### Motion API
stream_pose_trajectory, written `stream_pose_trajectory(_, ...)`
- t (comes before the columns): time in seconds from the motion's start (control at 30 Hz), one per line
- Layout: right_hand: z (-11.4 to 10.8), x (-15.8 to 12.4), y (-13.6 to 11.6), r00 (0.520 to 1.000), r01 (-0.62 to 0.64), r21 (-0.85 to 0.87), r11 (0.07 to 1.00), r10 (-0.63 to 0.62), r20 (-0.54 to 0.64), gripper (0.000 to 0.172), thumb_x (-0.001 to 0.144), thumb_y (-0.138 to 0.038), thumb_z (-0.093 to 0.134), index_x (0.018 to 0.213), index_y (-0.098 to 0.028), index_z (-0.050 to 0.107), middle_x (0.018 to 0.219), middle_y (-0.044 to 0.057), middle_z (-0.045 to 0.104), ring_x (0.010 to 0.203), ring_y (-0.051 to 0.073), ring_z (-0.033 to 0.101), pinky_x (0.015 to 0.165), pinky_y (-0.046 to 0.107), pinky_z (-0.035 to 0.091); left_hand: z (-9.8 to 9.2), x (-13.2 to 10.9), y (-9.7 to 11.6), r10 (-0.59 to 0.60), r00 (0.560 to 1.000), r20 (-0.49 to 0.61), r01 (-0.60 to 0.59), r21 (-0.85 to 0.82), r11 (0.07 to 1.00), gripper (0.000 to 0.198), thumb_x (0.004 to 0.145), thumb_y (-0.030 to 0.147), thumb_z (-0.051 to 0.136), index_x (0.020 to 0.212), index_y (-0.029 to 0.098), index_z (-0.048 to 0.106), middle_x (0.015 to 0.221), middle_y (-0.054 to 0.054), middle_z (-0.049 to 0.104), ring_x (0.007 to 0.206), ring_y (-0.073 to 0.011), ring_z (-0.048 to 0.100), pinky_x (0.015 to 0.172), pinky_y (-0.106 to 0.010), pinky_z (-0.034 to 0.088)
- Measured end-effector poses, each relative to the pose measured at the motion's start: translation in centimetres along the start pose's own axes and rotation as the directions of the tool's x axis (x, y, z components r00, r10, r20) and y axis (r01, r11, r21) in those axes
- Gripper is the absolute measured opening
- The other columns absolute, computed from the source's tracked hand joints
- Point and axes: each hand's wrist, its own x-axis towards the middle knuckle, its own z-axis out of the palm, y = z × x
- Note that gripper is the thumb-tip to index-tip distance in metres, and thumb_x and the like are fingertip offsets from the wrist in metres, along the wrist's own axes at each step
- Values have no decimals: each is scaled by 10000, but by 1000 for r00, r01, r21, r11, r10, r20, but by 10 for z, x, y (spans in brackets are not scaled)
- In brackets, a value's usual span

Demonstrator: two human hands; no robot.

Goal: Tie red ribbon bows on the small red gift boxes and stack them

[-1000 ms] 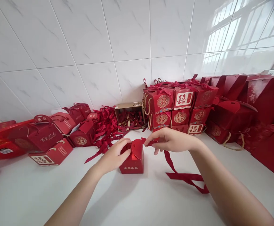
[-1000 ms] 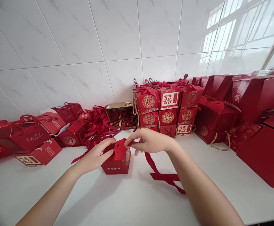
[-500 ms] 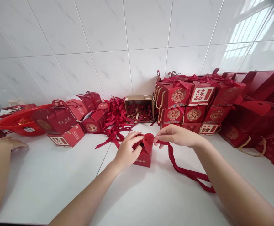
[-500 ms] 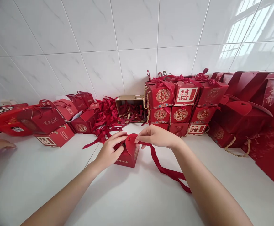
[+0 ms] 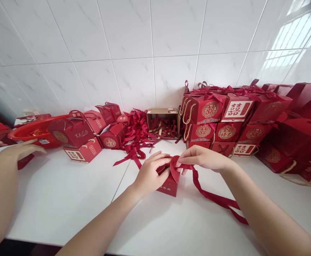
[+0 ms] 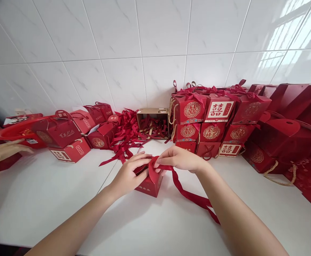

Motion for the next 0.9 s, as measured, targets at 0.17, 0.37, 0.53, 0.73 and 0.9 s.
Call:
stream_pose_trajectory(0.17,6,3,0,1000,-5,-12,1000,6,18,294,809,-387,614,888,-130,733,844,77,711,751,170,651,805,329,499,-1,0,2,-8,996,-83,12,47,999,171,802,154,592,836,246,733,1030,-23,718,1119,-261,568,976,-450,458)
stream_pose_trajectory(0.37,13,4,2,961,18,-279,960,-94,-261,313,830,-405,589,1044,-185,647,969,65,657,838,181,614,798,340,485,-1,-2,6,-58,987,-152,47,-76,996,158,838,152,546,874,209,689,930,-45,719,959,-204,647,903,-353,503)
stream_pose_trajectory(0.53,26,8,4,916,69,-448,891,-234,-325,344,862,-464,530,1070,-226,665,1060,78,601,982,213,565,844,347,449,-5,-1,9,-198,962,-185,156,-219,963,112,861,205,515,859,200,627,936,-52,685,939,-197,639,848,-325,512)
stream_pose_trajectory(0.73,38,17,5,879,232,-434,870,-379,-289,227,879,-379,524,828,-193,643,951,66,571,928,191,551,859,336,438,-10,3,7,-232,959,-165,161,-358,920,92,859,241,534,888,195,609,1005,-60,631,984,-193,600,867,-320,497)
stream_pose_trajectory(0.9,32,-4,-18,748,358,-372,856,-502,-435,209,894,-381,511,816,-203,588,895,56,579,881,193,553,832,338,436,-10,1,3,-101,989,-112,78,-197,977,186,849,243,569,1030,213,598,1084,-69,599,1097,-213,531,959,-355,432)
